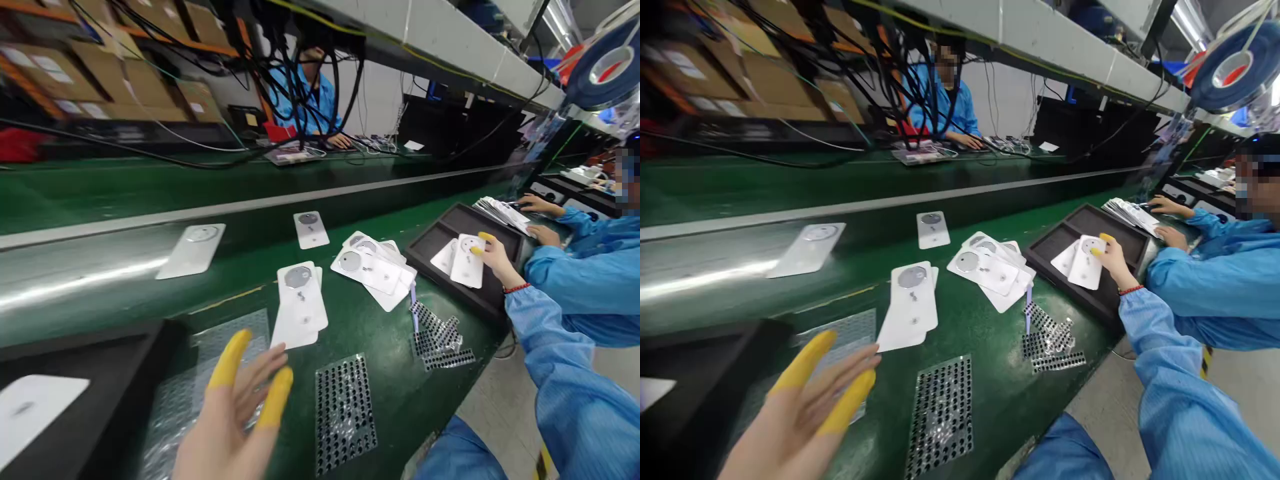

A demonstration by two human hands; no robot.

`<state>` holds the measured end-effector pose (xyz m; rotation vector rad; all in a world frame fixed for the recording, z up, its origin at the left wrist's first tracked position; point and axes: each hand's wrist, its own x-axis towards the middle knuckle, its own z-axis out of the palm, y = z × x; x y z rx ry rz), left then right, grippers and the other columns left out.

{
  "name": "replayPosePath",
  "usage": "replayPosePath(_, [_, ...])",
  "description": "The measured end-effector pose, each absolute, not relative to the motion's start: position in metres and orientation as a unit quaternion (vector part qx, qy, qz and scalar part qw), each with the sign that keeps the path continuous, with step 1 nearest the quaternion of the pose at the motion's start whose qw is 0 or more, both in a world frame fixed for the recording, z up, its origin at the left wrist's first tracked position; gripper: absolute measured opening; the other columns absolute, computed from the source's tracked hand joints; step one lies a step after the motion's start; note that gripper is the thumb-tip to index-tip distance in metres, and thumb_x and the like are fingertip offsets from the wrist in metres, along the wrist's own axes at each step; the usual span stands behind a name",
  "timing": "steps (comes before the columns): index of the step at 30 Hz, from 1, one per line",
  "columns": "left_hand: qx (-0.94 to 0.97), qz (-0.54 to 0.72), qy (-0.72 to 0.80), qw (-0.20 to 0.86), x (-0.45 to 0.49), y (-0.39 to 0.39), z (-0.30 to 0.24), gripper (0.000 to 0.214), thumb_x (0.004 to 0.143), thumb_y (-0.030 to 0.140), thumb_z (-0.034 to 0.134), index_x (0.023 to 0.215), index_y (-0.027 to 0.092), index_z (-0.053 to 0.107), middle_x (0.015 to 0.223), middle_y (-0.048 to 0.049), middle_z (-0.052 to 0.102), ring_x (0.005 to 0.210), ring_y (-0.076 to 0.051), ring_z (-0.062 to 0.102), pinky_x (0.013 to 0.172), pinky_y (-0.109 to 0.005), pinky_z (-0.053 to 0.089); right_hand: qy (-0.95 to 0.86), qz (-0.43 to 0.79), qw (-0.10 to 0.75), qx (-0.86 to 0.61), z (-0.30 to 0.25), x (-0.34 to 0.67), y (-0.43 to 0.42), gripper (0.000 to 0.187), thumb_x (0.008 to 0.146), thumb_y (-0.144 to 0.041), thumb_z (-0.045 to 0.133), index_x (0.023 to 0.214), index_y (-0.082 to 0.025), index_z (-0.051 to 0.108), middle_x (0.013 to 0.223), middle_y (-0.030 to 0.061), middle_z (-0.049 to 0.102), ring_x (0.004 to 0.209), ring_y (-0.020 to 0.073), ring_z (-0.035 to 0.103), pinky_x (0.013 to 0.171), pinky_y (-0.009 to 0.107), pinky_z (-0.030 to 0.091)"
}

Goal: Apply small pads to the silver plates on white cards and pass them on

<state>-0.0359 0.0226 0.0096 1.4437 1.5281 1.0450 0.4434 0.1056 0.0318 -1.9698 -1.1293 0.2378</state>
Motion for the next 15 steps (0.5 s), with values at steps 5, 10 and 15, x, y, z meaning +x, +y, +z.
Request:
replayPosePath(5, [0.589, 0.289, 0.704, 0.275, -0.025, 0.147, 0.039, 0.060, 0.086, 0.016, 0.055, 0.142, 0.007, 0.036, 0.121, -0.0156, 0.068, 0.115, -0.024, 0.063, 0.102, -0.035, 0.048, -0.419, 0.041, 0.365, -0.830, -0.004, 0.468, 0.113, 0.038, 0.073, -0.025, 0.064, 0.104, -0.004, 0.059, 0.102, 0.0218, 0.062, 0.103, 0.0329, 0.060, 0.093, 0.051, 0.045])
replayPosePath(10, [0.587, 0.227, 0.750, 0.204, 0.053, 0.258, 0.031, 0.042, 0.090, 0.029, 0.062, 0.129, 0.016, 0.053, 0.125, -0.0117, 0.060, 0.110, -0.026, 0.062, 0.094, -0.049, 0.050, -0.468, -0.025, 0.350, -0.811, -0.001, 0.437, 0.099, 0.048, 0.072, -0.020, 0.063, 0.118, -0.008, 0.057, 0.134, 0.0239, 0.046, 0.129, 0.0420, 0.042, 0.106, 0.058, 0.033])
replayPosePath(15, [0.551, 0.183, 0.798, 0.163, 0.097, 0.321, 0.009, 0.044, 0.090, 0.033, 0.062, 0.130, 0.017, 0.053, 0.138, -0.0123, 0.050, 0.122, -0.030, 0.051, 0.100, -0.054, 0.043, -0.710, 0.004, 0.356, -0.608, 0.007, 0.324, 0.021, 0.041, 0.090, -0.024, 0.055, 0.131, -0.022, 0.050, 0.129, 0.0098, 0.057, 0.119, 0.0241, 0.056, 0.104, 0.041, 0.048])
